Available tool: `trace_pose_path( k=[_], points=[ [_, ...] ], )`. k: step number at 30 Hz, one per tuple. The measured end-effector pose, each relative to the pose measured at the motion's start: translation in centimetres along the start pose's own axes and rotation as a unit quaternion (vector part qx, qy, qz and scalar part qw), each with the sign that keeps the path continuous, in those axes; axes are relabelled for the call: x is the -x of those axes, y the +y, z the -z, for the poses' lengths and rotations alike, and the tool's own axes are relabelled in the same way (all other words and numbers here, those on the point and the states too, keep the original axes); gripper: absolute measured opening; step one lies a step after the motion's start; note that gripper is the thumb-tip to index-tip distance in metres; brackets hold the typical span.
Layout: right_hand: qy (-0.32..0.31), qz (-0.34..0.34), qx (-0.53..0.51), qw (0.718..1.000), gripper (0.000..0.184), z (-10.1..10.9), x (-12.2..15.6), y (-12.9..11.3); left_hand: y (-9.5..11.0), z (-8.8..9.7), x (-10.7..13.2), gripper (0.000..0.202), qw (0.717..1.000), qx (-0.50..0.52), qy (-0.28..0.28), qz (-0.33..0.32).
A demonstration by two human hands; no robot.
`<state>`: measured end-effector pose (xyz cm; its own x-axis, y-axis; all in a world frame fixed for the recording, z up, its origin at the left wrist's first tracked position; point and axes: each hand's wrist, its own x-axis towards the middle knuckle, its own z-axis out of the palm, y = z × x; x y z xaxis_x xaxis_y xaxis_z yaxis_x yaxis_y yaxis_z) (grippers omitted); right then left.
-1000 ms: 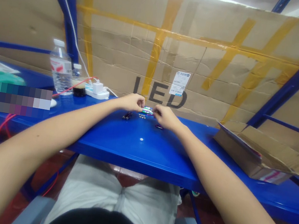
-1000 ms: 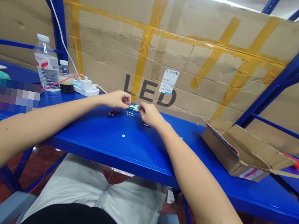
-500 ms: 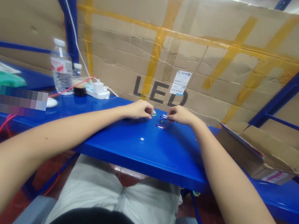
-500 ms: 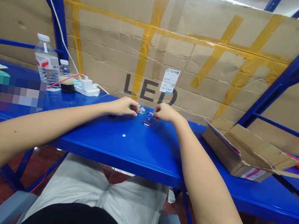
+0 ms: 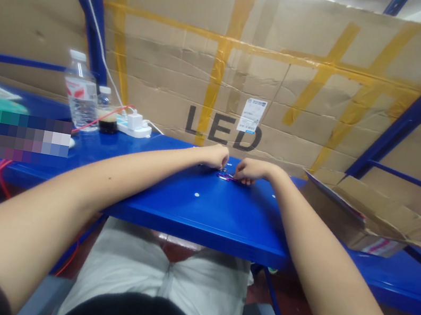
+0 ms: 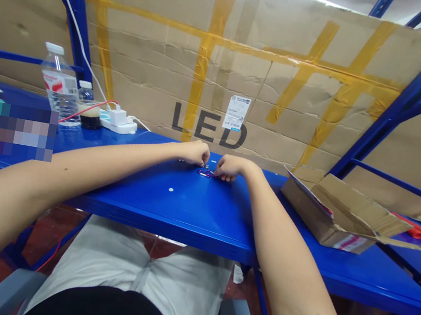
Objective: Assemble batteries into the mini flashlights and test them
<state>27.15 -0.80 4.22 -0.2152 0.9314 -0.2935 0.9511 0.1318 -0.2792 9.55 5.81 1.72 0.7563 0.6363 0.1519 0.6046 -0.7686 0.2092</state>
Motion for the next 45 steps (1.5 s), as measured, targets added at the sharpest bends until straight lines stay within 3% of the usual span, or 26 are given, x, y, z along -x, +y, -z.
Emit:
trace_pose_path(
  k=[11, 14, 18, 22, 26, 32, 45],
  points=[
    [0.014, 0.056, -0.026, 0.998, 0.005, -0.7, -0.8, 0.0, -0.2, 0.2, 0.2, 0.019, 1.0, 0.003, -0.014, 0.018],
    [0.034, 0.072, -0.025, 0.997, 0.007, -0.6, -0.8, -0.3, -0.6, 1.1, 0.6, 0.02, 0.999, 0.019, 0.021, 0.045],
    [0.128, 0.097, -0.025, 0.987, 0.008, -0.4, -0.8, -0.7, -2.6, 3.9, 3.0, 0.022, 0.992, 0.029, 0.082, 0.09],
    [0.244, 0.08, -0.011, 0.966, 0.012, -0.2, -0.9, -0.8, -4.9, 5.6, 5.9, 0.022, 0.992, -0.008, 0.04, 0.12],
    [0.259, 0.07, 0.009, 0.963, 0.014, -0.3, -0.9, -0.9, -5.3, 4.4, 6.3, 0.028, 0.995, -0.025, -0.019, 0.096],
    [0.247, 0.069, 0.006, 0.967, 0.015, -0.5, -0.8, -1.3, -5.0, 2.1, 5.0, 0.037, 0.996, -0.034, -0.029, 0.08],
    [0.228, 0.071, 0.013, 0.971, 0.017, -0.4, -1.1, -0.8, -6.0, 1.6, 4.1, 0.055, 0.996, -0.016, -0.056, 0.069]
  ],
)
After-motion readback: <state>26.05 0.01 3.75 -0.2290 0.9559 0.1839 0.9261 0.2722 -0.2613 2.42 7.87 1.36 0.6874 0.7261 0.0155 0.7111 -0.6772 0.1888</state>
